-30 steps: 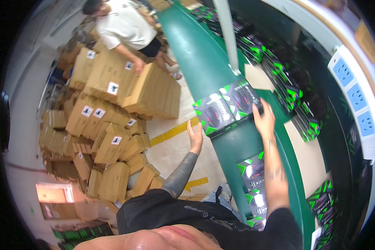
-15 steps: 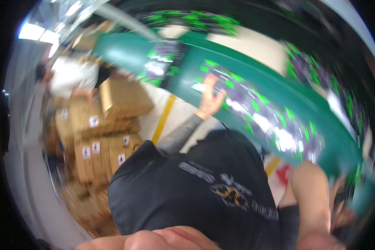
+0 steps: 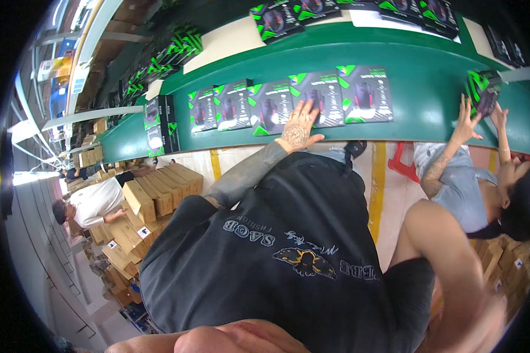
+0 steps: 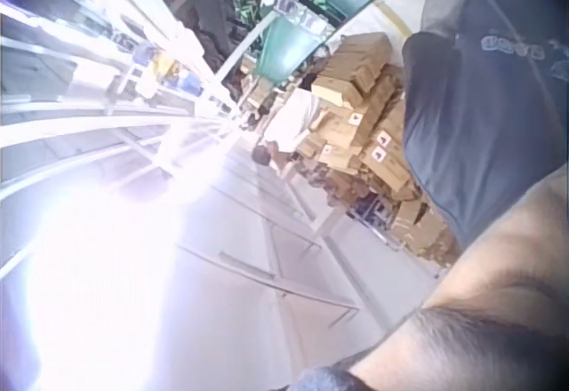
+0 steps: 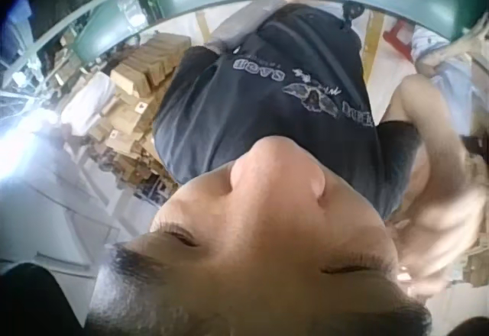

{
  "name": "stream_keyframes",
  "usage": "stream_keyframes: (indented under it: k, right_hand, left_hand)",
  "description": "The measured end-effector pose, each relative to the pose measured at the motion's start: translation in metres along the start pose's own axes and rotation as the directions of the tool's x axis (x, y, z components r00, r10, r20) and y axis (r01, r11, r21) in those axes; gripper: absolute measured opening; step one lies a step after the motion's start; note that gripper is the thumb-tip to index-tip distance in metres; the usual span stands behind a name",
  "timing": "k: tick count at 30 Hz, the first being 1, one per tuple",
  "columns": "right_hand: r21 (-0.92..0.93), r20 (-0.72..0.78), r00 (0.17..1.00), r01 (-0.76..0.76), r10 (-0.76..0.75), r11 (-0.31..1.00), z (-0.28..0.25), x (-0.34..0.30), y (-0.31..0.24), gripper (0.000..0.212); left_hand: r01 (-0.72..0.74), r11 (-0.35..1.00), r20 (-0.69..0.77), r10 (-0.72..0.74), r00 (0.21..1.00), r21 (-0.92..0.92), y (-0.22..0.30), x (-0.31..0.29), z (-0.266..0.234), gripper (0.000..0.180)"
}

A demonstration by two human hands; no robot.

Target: Sorting and organizing boxed computer mice on an assembly line conveyor belt.

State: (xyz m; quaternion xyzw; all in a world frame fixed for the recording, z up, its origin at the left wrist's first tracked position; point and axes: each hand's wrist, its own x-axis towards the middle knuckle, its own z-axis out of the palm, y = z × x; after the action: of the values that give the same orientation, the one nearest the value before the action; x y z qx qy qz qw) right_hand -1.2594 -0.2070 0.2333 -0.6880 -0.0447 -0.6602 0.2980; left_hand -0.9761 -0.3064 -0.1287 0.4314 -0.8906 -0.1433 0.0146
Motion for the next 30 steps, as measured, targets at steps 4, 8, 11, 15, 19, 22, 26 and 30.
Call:
stream_keyframes:
  k: [4, 8, 11, 15, 19, 22, 26, 30]
  right_hand:
    - [-0.362, -0.672, 0.618, -0.754, 0.407, 0.548, -0.095, -0.128, 0.087, 0.030]
    - [-0.479, -0.747, -0.041, -0.659, 0.663, -0.580, -0.102, -0.293, 0.184, 0.067]
    - [-0.451, -0.688, -0.023, -0.769, 0.725, -0.453, -0.095, -0.353, 0.202, 0.066]
    - [-0.496, -0.782, 0.206, -0.778, 0.588, -0.387, -0.078, -0.358, 0.203, 0.054]
    - [-0.703, -0.701, 0.613, -0.681, 0.365, -0.206, -0.065, -0.330, 0.193, 0.044]
    - [-0.321, -0.695, 0.235, -0.947, 0.680, -0.001, -0.046, -0.308, 0.180, 0.033]
    - [-0.619, -0.445, 0.487, -0.774, 0.751, 0.135, -0.007, -0.297, 0.150, 0.035]
    - [-0.625, -0.274, 0.586, -0.711, 0.763, 0.321, 0.018, -0.304, 0.137, 0.046]
  left_hand:
    - [0.219, 0.969, 0.051, -0.226, 0.973, 0.112, 0.017, 0.022, 0.018, 0.099]
    - [0.122, 0.985, 0.043, -0.128, 0.991, 0.120, 0.007, 0.022, 0.011, 0.095]
    - [0.044, 0.992, 0.048, -0.051, 0.998, 0.122, 0.003, 0.013, -0.001, 0.085]
    - [0.320, 0.947, -0.116, -0.322, 0.940, -0.031, 0.004, -0.011, -0.007, 0.060]
    - [0.464, 0.778, -0.003, -0.513, 0.858, -0.424, -0.011, -0.036, 0.000, 0.025]
    - [0.334, 0.545, -0.112, -0.630, 0.769, -0.769, -0.006, -0.060, 0.017, 0.029]
    - [0.288, 0.704, -0.155, -0.494, 0.856, -0.649, 0.009, -0.094, 0.028, 0.024]
    - [0.299, 0.785, -0.199, -0.466, 0.862, -0.543, 0.023, -0.093, 0.031, 0.025]
